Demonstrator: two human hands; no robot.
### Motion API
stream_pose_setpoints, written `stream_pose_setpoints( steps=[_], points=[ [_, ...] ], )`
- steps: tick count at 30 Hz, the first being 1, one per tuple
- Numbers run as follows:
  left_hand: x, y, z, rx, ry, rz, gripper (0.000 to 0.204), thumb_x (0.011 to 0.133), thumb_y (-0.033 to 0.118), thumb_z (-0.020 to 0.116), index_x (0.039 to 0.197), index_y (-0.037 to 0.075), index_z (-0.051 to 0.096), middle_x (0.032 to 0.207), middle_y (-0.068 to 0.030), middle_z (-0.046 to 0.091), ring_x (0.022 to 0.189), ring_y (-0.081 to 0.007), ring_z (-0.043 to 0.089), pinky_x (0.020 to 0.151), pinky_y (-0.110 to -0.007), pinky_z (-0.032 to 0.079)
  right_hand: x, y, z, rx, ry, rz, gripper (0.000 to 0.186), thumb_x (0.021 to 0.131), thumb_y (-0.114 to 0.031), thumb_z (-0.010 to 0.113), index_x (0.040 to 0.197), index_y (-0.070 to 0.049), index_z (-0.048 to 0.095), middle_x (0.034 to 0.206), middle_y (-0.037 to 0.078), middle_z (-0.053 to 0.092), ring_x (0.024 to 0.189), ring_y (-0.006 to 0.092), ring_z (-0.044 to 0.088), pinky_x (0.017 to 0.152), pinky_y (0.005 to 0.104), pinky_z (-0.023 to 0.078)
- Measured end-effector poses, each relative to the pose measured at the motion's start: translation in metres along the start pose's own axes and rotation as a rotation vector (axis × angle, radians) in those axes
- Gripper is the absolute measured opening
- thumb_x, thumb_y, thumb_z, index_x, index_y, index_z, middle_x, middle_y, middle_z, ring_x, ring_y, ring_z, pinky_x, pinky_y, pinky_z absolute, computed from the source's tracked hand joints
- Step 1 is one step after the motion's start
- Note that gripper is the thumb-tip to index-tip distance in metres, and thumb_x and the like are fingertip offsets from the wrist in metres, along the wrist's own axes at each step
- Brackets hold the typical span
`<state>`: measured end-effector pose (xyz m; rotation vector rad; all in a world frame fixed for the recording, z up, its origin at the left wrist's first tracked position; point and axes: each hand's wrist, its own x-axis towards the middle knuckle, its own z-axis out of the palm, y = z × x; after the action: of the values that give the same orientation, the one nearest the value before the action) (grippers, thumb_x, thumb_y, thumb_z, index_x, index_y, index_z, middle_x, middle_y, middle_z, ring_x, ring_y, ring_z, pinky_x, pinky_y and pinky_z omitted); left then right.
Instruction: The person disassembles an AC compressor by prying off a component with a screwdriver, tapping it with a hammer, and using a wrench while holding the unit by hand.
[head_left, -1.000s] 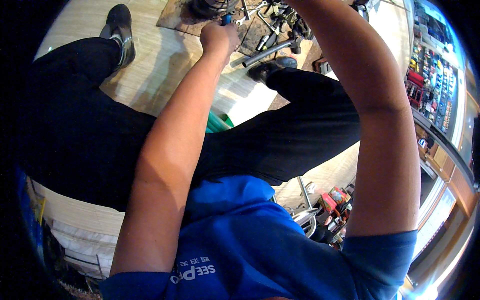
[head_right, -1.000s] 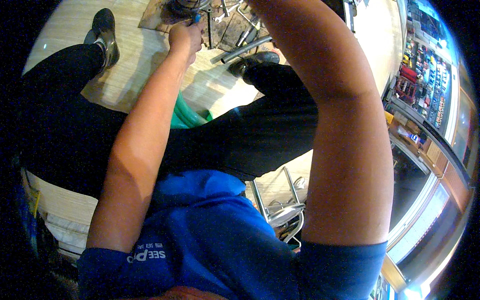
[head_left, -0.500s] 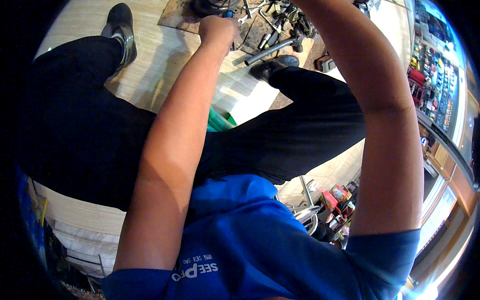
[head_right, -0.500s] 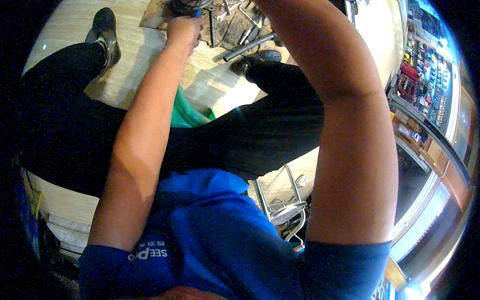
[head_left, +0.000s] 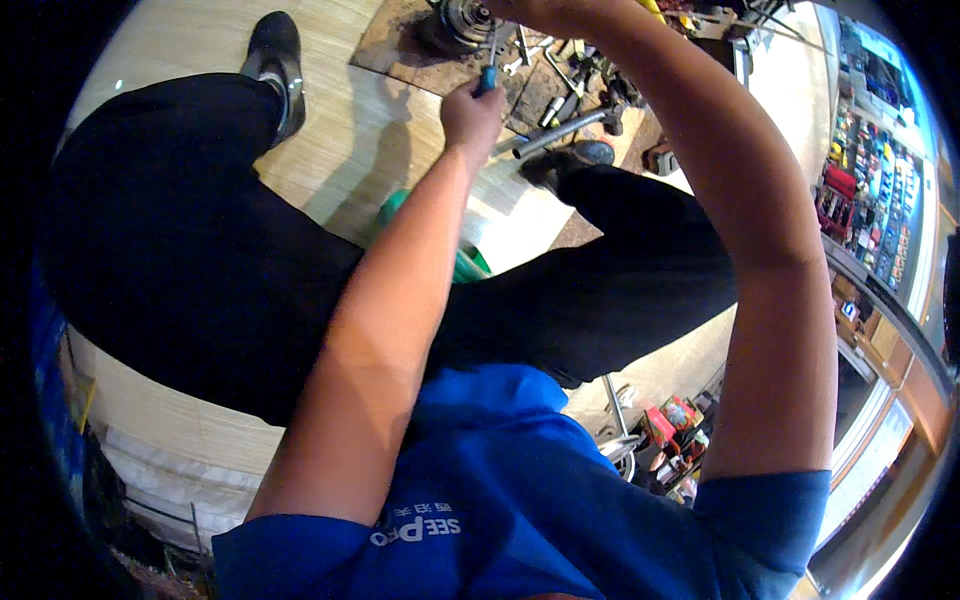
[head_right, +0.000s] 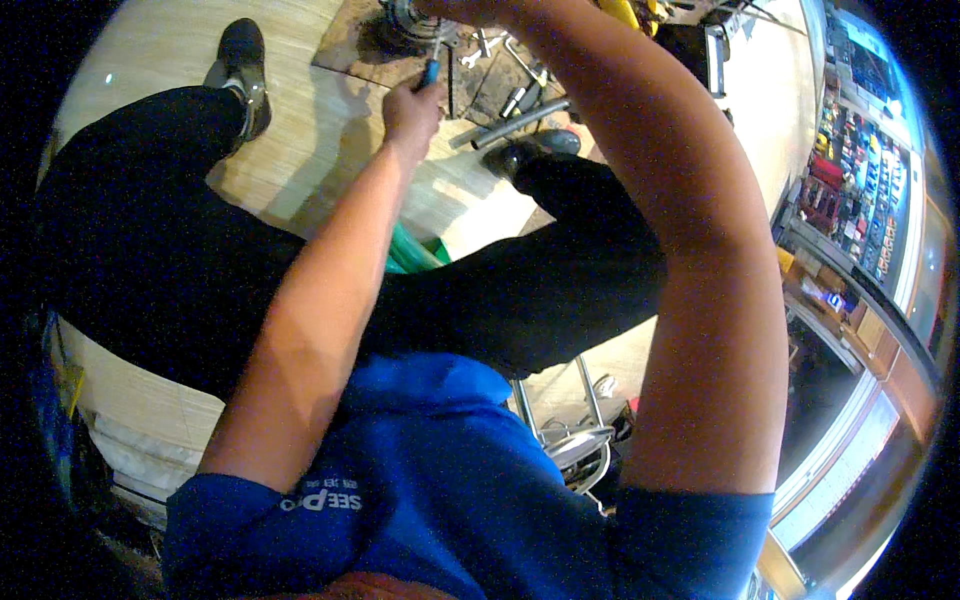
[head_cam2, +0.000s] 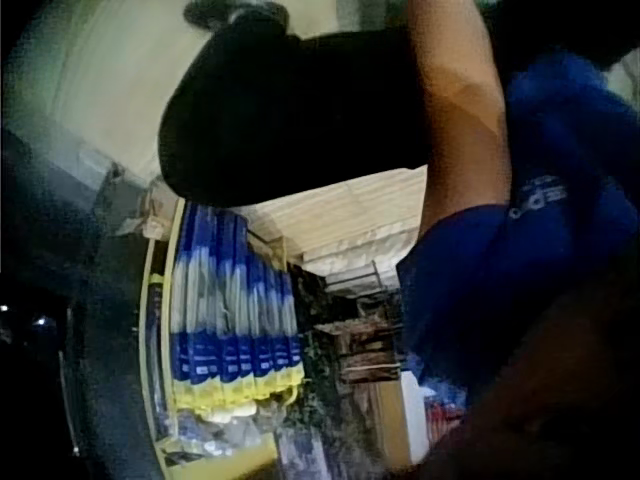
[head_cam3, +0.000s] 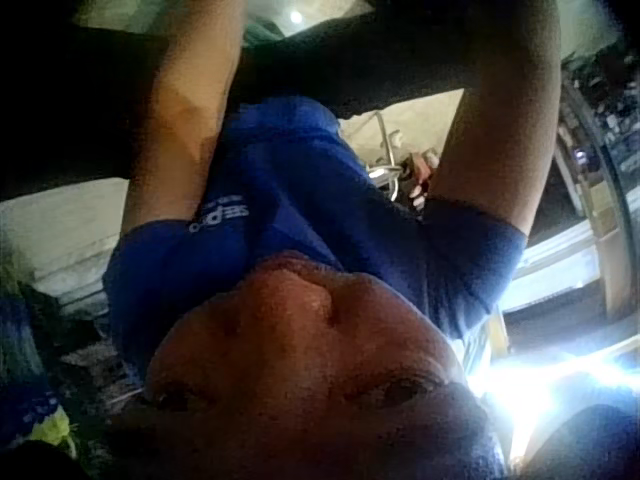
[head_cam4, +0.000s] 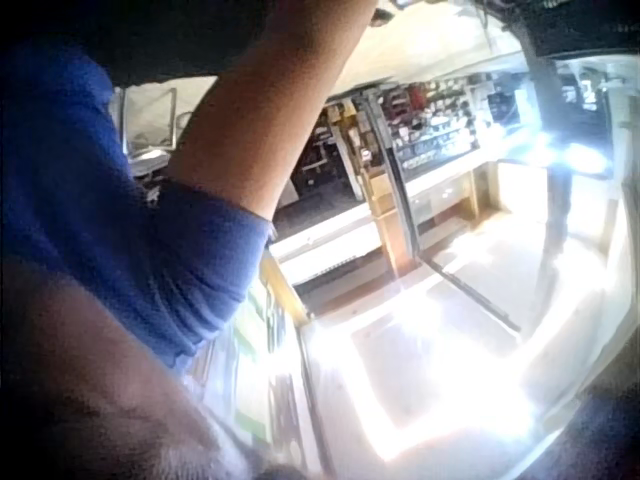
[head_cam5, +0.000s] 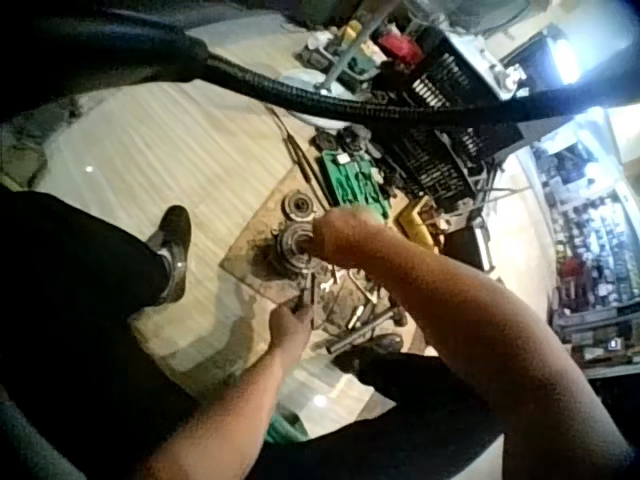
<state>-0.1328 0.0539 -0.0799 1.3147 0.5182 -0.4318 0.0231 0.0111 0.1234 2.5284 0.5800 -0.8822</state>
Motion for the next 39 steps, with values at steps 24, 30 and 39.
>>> stream_pose_setpoints(
  steps=[24, 30, 39],
  points=[
    [0.013, 0.019, 0.008, 0.039, -0.020, 0.082, 0.036, 0.083, 0.022, 0.068, 0.111, 0.000, 0.063, 0.094, -0.0173, 0.068, 0.089, -0.0311, 0.064, 0.081, -0.040, 0.049, 0.000, -0.010, 0.014, 0.064, 0.126, 0.064, 0.042, 0.095, -0.047, 0.053, 0.092, -0.008, 0.068, 0.085, 0.019, 0.070, 0.085, 0.0392, 0.068, 0.077, 0.0514, 0.052],
    [0.012, 0.000, 0.016, 0.179, -0.057, 0.140, 0.034, 0.081, 0.022, 0.068, 0.106, 0.000, 0.065, 0.091, -0.0217, 0.069, 0.088, -0.0366, 0.066, 0.079, -0.044, 0.050, -0.007, 0.012, 0.029, 0.158, 0.218, 0.130, 0.042, 0.095, -0.047, 0.053, 0.092, -0.008, 0.069, 0.084, 0.019, 0.070, 0.084, 0.0405, 0.067, 0.077, 0.0515, 0.052],
    [0.023, -0.029, 0.008, 0.362, -0.188, 0.122, 0.037, 0.080, 0.019, 0.073, 0.111, 0.001, 0.065, 0.087, -0.0136, 0.068, 0.076, -0.0262, 0.062, 0.073, -0.036, 0.050, -0.091, 0.032, 0.022, 0.233, 0.238, 0.297, 0.045, 0.096, -0.050, 0.049, 0.094, -0.010, 0.070, 0.086, 0.020, 0.070, 0.084, 0.0404, 0.068, 0.075, 0.0507, 0.054]
  ],
)
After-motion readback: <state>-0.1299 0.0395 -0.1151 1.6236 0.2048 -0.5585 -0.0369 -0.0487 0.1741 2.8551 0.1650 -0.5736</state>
